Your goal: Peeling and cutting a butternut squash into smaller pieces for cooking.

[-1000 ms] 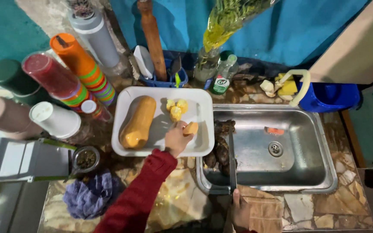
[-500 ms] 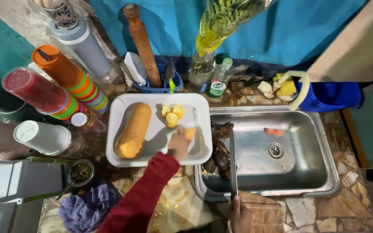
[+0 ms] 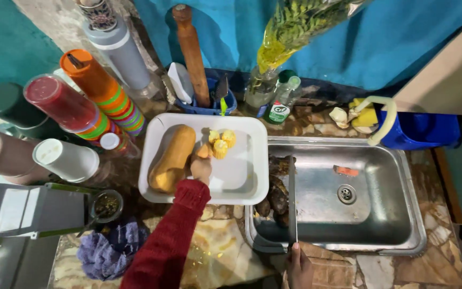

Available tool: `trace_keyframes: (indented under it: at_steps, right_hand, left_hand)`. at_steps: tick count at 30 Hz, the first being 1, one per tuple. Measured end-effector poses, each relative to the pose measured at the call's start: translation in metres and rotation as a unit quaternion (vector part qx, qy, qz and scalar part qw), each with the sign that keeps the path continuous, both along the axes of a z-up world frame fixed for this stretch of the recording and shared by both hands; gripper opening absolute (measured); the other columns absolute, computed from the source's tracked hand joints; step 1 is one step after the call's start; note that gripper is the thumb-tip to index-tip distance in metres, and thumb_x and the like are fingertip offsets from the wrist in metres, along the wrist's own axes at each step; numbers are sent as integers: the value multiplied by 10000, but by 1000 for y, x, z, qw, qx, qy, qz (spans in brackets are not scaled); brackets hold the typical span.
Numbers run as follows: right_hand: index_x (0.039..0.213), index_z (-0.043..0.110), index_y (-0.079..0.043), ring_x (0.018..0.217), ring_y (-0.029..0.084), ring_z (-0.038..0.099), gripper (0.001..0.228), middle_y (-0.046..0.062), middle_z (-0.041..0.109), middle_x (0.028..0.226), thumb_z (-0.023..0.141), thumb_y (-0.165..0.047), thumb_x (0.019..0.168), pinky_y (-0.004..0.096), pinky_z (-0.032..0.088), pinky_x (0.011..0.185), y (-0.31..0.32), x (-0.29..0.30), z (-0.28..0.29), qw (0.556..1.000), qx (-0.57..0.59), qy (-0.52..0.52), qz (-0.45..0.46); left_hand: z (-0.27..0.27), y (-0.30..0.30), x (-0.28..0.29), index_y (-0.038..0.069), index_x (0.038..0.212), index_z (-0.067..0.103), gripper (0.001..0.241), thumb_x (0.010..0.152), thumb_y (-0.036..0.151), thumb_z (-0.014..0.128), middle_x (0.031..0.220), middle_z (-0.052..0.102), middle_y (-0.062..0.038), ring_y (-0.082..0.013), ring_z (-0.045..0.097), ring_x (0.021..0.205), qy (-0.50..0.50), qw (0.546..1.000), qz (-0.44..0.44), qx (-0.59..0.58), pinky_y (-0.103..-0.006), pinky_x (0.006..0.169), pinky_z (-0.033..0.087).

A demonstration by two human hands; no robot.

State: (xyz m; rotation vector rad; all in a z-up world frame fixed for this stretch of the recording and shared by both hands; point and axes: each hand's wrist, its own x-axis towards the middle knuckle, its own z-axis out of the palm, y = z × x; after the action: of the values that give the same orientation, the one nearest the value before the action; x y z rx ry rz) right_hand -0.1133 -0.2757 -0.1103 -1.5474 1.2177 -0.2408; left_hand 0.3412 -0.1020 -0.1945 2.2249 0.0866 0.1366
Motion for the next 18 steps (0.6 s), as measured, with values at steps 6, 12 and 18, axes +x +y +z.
trace_keyframes:
  at_steps: [6,12,18]
  right_hand:
    - [976,768,-30,649,175,642,608,107,679,637,467,-558,1002,333,509,636,-7,-12,21,995,-61,62,47]
    - [1070,720,-147,764,399,728,500,199,734,817,527,-580,912,492,562,680,7,-19,70,940,-309,117,80]
    - [1173,671,-125,840,473,690,439,240,720,819,517,-481,968,567,530,704,10,-10,124,951,-235,160,124]
  left_hand:
    - [74,14,-42,-16,1187,641,472,762,-38,845,1133,704,-123,-242,644,1021,73,958,2,-276,-351,882,520]
    - [248,51,-152,34,1368,533,544,854,-79,674,1311,602,-13,-116,554,1181,104,936,-44,-333,-271,947,493]
    - [304,68,-247,33,1257,656,329,932,0,620,1142,690,-34,-124,657,929,82,965,-97,-228,-264,796,548]
